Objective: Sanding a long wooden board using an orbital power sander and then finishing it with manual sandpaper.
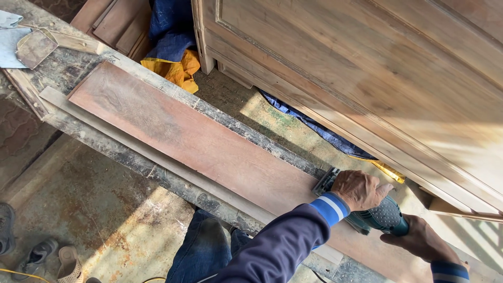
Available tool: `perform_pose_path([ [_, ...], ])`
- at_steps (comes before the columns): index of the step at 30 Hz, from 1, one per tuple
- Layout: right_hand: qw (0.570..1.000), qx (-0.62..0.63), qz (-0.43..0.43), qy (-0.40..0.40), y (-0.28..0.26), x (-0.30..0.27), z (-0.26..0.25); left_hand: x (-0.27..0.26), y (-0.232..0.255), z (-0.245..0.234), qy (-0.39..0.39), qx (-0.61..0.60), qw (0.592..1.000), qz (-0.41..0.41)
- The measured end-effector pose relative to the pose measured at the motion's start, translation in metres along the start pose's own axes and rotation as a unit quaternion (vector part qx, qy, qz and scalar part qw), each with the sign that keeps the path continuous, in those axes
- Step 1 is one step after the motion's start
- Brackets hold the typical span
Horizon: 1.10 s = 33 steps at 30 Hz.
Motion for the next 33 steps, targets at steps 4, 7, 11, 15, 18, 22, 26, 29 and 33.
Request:
perform_pose_path([
  [4,1.0,0.001,0.003,-0.005,-0.031,0.007,0.0,0.001,-0.014,-0.025,0.011,0.017,1.0,0.0],
  [7,0.999,-0.042,-0.012,-0.005,-0.064,0.011,-0.001,-0.001,-0.028,-0.052,0.023,0.015,1.0,-0.015],
  [11,0.998,-0.052,-0.022,-0.031,-0.093,0.022,0.008,-0.005,-0.043,-0.09,0.057,0.012,0.998,-0.005],
  [15,0.997,-0.054,-0.051,-0.023,-0.129,0.017,0.009,-0.011,-0.059,-0.114,0.036,0.02,0.999,-0.022],
  [18,0.997,-0.069,-0.038,-0.004,-0.138,0.019,0.011,-0.014,-0.064,-0.126,0.047,0.014,0.999,-0.01],
  [22,0.996,-0.072,-0.05,0.004,-0.146,0.024,0.015,-0.016,-0.073,-0.136,0.051,0.014,0.999,-0.006],
  [26,0.996,-0.079,-0.033,-0.015,-0.148,0.022,0.017,-0.018,-0.076,-0.138,0.049,0.004,0.999,-0.009],
  [29,0.996,-0.078,-0.03,-0.017,-0.157,0.017,0.012,-0.019,-0.077,-0.14,0.049,0.004,0.999,-0.008],
  [33,0.997,-0.068,-0.017,-0.028,-0.162,0.011,0.011,-0.02,-0.071,-0.14,0.054,-0.004,0.999,0.004],
])
Point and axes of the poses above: each hand's wrist, its own x-axis towards the middle knuckle, its own z-axis out of the palm, y = z × x, the point moved 8 cm from there along x, towards the middle knuckle, and after that the axes turned 3 degrees about y, right-handed, at the moved point
